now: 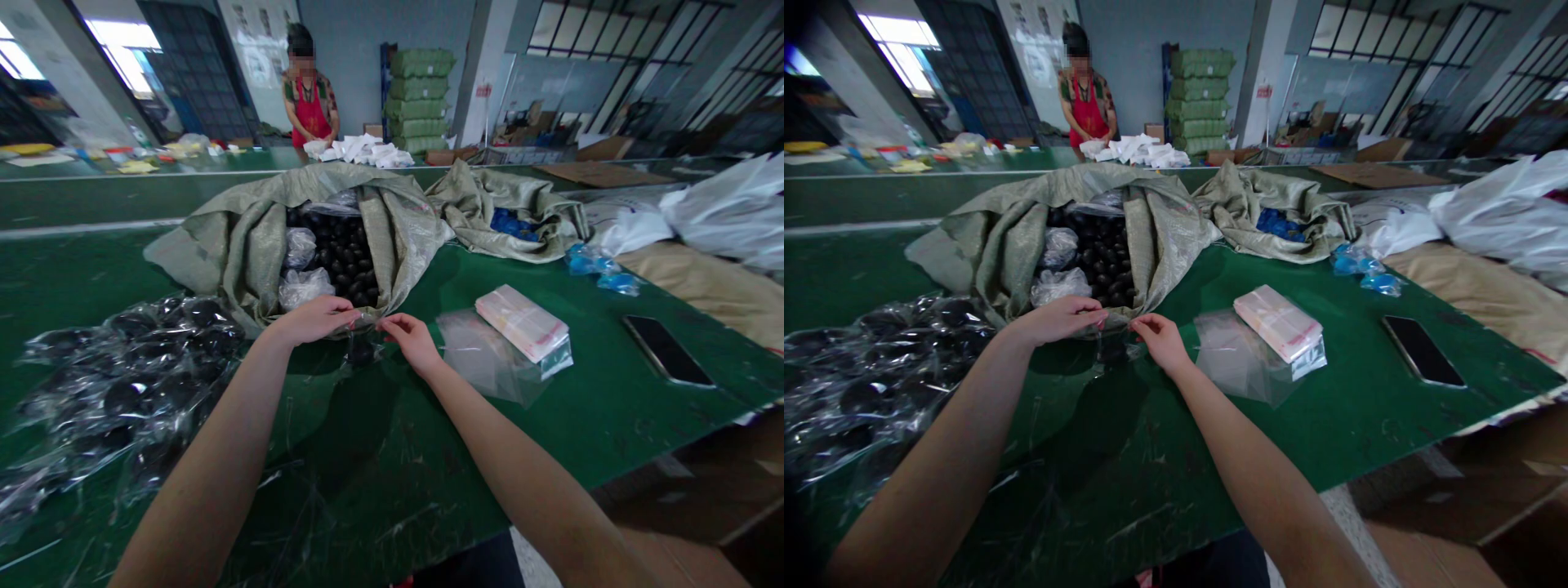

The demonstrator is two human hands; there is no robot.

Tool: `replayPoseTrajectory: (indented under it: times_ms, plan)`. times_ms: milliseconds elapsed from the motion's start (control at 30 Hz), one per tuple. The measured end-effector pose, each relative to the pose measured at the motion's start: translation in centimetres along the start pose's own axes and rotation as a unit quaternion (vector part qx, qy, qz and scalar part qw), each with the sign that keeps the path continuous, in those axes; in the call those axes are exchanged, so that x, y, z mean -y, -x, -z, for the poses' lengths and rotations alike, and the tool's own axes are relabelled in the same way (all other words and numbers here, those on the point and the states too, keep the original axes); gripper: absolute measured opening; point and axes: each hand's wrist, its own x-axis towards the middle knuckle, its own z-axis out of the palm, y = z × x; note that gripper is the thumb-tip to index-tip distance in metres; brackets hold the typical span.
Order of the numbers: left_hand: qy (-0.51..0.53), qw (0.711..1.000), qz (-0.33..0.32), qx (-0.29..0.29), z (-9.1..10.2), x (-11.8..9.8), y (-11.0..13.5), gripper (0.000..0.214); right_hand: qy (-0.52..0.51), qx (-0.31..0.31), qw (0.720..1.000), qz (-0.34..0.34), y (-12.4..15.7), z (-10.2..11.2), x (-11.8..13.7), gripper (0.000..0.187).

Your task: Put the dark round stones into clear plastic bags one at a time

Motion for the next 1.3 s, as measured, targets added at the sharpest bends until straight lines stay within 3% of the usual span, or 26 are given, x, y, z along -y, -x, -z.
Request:
replayPoseTrajectory:
  times_ms: [200,700,800,867,933,1033,1167,1300]
  plan:
    - [0.004,1.000,-0.011,0.022,0.4,0.5,0.3,0.043,-0.060,0.005,0.998,-0.010,0.0,0.5,0.2,0.013]
    - [-0.007,1.000,0.009,0.024,0.8,0.7,0.4,0.043,-0.034,-0.001,0.999,0.000,0.1,0.6,0.1,0.025]
    - [-0.067,0.996,0.016,-0.063,0.7,0.3,0.2,0.040,-0.020,0.000,1.000,0.002,0.1,0.5,0.1,0.026]
    - [-0.110,0.981,-0.005,-0.163,0.2,-0.7,0.1,0.034,-0.012,-0.004,1.000,0.002,0.1,0.5,0.1,0.026]
    - [-0.133,0.969,-0.061,-0.201,-0.8,-2.2,-0.1,0.028,-0.006,-0.007,1.000,0.002,0.1,0.4,0.1,0.025]
    - [-0.181,0.963,-0.114,-0.163,-2.7,-4.4,-0.2,0.026,0.007,-0.002,1.000,0.015,0.1,0.4,0.0,0.025]
    - [-0.253,0.952,-0.076,-0.153,-4.3,-5.5,-0.3,0.032,0.037,0.002,0.999,0.037,0.1,0.6,0.1,0.026]
    - [-0.282,0.947,-0.060,-0.142,-4.4,-5.3,-0.3,0.033,0.063,0.004,0.996,0.064,0.1,0.6,0.1,0.024]
